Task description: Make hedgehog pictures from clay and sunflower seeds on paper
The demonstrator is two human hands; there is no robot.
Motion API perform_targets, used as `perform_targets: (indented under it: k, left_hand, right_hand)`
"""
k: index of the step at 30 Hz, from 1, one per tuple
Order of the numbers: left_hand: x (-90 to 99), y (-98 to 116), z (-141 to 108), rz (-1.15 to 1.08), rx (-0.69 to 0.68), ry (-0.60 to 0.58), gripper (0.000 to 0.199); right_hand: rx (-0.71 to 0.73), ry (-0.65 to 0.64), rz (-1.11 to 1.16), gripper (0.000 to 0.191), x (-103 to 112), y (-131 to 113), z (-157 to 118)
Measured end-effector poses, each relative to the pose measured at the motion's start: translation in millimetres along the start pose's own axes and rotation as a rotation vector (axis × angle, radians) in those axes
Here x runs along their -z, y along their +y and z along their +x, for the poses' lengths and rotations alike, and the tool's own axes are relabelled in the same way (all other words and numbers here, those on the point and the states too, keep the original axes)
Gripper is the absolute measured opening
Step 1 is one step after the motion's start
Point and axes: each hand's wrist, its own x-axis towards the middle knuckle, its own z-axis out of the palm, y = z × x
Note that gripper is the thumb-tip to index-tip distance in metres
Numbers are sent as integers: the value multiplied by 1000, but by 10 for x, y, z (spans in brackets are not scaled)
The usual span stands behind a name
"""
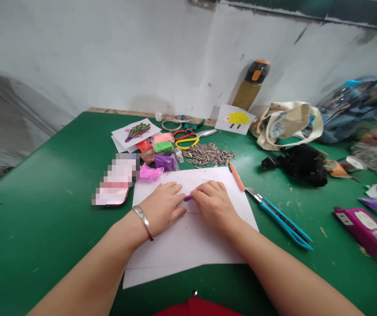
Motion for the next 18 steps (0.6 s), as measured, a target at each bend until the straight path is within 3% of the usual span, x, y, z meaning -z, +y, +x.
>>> perform_targets:
  k: [18]
  left_hand:
    - [-1,-68,6,-11,25,-12,15]
  right_hand:
    - [9,17,-80,13,-27,-107,89]
